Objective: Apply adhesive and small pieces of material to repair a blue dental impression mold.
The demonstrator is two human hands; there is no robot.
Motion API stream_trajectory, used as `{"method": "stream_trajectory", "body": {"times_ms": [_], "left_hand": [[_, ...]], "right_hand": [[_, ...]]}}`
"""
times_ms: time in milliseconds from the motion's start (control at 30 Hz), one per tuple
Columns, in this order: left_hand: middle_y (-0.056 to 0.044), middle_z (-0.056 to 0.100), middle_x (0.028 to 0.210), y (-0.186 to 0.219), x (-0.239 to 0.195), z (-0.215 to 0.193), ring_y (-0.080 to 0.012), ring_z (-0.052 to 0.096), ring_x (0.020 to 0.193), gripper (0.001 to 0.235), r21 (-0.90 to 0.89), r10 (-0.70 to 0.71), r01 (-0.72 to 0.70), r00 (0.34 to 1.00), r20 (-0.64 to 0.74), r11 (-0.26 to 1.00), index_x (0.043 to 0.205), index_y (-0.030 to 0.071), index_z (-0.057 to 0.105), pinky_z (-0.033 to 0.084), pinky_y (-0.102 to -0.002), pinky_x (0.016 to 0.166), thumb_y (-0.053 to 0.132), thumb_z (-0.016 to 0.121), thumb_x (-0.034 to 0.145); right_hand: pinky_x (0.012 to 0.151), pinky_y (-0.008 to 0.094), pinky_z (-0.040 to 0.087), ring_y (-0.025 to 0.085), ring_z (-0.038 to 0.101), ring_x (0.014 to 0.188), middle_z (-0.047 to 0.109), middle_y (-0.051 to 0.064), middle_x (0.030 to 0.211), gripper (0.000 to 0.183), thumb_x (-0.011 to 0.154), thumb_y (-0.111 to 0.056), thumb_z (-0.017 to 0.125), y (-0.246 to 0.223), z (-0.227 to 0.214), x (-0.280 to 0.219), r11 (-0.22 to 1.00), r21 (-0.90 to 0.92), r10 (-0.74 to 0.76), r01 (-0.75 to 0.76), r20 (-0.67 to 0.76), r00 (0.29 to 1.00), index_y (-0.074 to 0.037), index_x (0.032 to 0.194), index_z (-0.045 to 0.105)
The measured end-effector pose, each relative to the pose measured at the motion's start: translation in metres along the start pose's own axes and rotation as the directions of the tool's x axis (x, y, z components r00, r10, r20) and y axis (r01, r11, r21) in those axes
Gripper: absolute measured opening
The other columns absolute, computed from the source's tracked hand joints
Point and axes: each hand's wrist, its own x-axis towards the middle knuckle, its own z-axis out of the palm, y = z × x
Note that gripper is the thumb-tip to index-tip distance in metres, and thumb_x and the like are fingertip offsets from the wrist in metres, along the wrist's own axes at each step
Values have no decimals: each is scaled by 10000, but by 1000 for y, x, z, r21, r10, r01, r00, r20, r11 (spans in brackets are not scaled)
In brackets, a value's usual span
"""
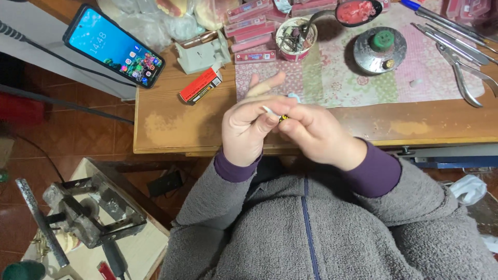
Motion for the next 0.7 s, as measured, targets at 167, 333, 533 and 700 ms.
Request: {"method": "stream_trajectory", "body": {"times_ms": [167, 333, 533, 700], "left_hand": [[-49, 774, 1148, 3, 2, 3, -294, 577, 1412, 346, 15, 57, -56, 997, -45, 998, 1047, 111, 735, 165, -460, 1351, 433, 618, 1094], [32, 691, 1331, 12, 19, -8, -272, 378, 1543, 294, -401, 50, 134, 907, 417, 906, 1179, 192, 742, 230, -511, 1307, 438, 695, 1025], [6, 731, 1160, 21, -8, 2, -332, 528, 1438, 194, -186, 153, -58, 818, 554, 981, 1093, 152, 782, 142, -534, 1348, 321, 752, 1002], [0, 767, 1080, 37, -17, 7, -302, 638, 1321, 205, -40, 86, -77, 896, 436, 996, 1022, 164, 753, 195, -532, 1352, 354, 744, 949]], "right_hand": [[722, 331, 458, 208, 626, 750, 648, 53, 859, 281, 1102, -268, 537, 12, 4, -9, 832, -527, -289, 174, -142, 947, -39, 1208, 660], [624, 286, 425, 96, 536, 689, 609, -6, 814, 308, 1113, -238, 544, 30, -21, -28, 860, 450, 130, -241, 263, 956, 20, 1142, 709], [810, 278, 541, 133, 653, 940, 686, 51, 1051, 359, 1044, -257, 545, 13, -10, -36, 821, 496, -12, -283, 510, 860, 38, 1232, 621], [714, 227, 454, 78, 538, 773, 586, -6, 905, 346, 1121, -273, 578, 19, -13, -42, 735, 587, -104, -338, 591, 800, 32, 1272, 637]]}}
